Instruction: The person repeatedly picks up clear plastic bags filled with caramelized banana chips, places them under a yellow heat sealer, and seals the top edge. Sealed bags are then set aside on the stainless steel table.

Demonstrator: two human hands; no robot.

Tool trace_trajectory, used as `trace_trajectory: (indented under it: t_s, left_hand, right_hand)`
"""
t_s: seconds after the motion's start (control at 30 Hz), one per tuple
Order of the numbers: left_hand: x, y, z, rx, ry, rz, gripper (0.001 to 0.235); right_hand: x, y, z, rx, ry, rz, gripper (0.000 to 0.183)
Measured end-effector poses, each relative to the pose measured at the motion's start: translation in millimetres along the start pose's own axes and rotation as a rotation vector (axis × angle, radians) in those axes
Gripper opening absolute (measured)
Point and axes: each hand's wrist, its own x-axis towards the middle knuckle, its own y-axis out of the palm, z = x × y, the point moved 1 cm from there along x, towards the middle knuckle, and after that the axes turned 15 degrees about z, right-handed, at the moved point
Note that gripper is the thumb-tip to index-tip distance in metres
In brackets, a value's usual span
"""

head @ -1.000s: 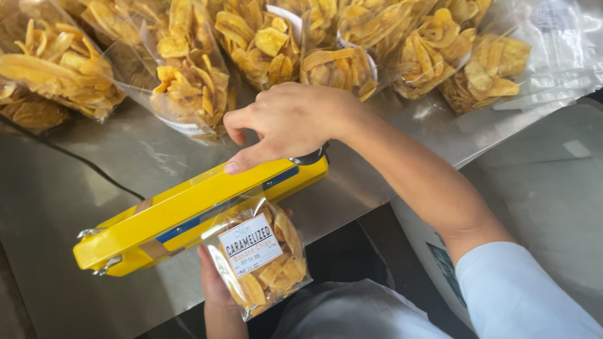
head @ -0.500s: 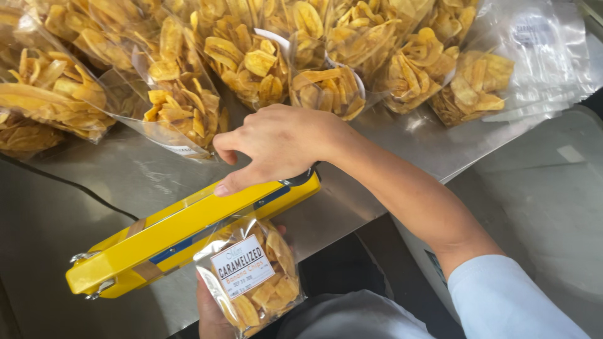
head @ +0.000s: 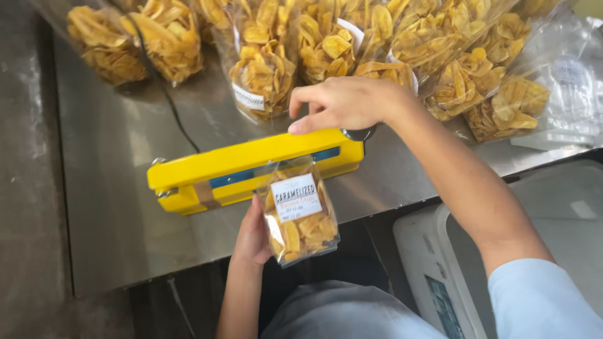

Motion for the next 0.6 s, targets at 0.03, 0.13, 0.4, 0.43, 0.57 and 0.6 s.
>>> trace_trajectory:
  t_s: [0.03,0.13,0.4,0.43,0.57,0.6]
  left_hand:
    - [0,8,-3,0.002,-0.007,0.031,0.081]
    - [2,27,-8,-0.053,0.002,0.113,0.081]
    - [3,41,-13,-0.018,-0.049,0.106,0.076]
    - [3,42,-15,-0.016,-0.054,0.1,0.075]
    - [5,40,-16,-0.03,-0.049,0.114,0.072]
    - [5,39,-16,-0.025,-0.046,0.115,0.072]
  right_hand:
    - [-2,0,5,0.009,-0.029,0.008,0.061]
    - [-10,-12,20,0.04,-0.187,-0.036,0.058]
    - [-5,-23,8,0.586,-0.641,-0.014,0.043]
    - [6,-12,8,0.526,-0.584,0.087,0.045]
    - [16,18,-5,0.071,0.067,0.099,0.068]
    - [21,18,-6,0.118,-0.038,0.134,0.061]
